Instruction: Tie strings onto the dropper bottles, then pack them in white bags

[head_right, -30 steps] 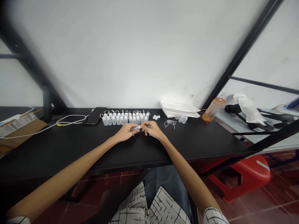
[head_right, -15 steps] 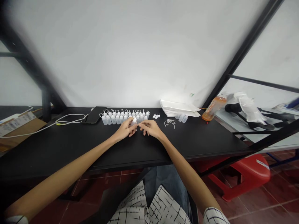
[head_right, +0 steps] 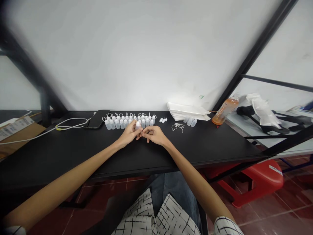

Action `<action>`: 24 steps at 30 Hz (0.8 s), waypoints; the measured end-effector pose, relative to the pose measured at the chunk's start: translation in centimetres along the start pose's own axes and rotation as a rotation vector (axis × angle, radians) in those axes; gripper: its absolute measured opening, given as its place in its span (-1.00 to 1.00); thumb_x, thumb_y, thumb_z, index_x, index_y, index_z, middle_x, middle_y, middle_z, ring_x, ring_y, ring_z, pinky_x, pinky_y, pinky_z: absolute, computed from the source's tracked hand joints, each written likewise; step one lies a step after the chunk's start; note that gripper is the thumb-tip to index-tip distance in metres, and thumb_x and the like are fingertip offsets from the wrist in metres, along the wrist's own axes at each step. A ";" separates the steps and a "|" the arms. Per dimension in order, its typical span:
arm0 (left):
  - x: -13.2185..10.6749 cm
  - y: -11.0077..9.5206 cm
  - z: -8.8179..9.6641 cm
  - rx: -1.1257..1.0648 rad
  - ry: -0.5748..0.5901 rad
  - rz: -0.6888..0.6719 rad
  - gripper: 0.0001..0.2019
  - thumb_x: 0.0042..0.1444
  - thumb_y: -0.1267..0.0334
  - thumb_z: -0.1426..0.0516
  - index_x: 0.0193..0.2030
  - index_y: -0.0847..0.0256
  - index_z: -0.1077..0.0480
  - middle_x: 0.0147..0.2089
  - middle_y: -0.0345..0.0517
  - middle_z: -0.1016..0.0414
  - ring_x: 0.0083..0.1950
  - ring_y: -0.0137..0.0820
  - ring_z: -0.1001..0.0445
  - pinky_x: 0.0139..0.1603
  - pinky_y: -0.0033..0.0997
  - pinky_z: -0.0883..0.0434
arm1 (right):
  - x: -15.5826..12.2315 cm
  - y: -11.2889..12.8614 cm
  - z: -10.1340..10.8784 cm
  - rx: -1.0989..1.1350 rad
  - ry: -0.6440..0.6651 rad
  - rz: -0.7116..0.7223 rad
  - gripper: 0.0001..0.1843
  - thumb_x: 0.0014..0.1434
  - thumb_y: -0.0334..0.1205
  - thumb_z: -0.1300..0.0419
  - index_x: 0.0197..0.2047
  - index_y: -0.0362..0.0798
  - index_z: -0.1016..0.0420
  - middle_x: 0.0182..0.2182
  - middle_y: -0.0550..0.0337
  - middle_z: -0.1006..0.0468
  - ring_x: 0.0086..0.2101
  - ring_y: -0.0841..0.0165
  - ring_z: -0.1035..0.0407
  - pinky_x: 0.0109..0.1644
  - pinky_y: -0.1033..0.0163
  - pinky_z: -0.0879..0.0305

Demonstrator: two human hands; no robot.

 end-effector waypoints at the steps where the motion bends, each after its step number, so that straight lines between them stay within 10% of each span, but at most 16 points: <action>1: 0.0 0.1 0.0 0.013 -0.003 -0.006 -0.74 0.16 0.20 -0.17 -0.26 0.17 -0.10 -0.46 -0.30 -0.35 -0.62 -0.57 -0.33 -0.64 -0.58 -0.24 | 0.0 -0.1 0.0 -0.005 -0.006 0.002 -0.73 0.07 -0.09 -0.29 -0.35 -0.16 -0.51 -0.61 0.23 -0.46 -0.65 0.50 -0.31 -0.64 0.42 -0.11; 24: -0.7 -1.2 0.1 0.502 -0.018 -0.094 -0.76 0.22 0.16 -0.08 -0.03 0.19 -0.34 -0.41 -0.24 -0.33 -0.42 -0.41 -0.27 -0.32 -0.44 -0.21 | 0.2 -0.3 2.4 0.248 -0.260 0.057 -0.63 -0.14 -0.04 -0.44 -0.38 -0.15 -0.54 -0.53 0.15 -0.50 -0.52 0.38 -0.40 -0.59 0.32 -0.36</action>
Point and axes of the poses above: each hand's wrist, its own x-axis towards the middle knuckle, its own z-axis out of the back of the hand, y = z × x, the point moved 6 cm from there along x, towards the middle knuckle
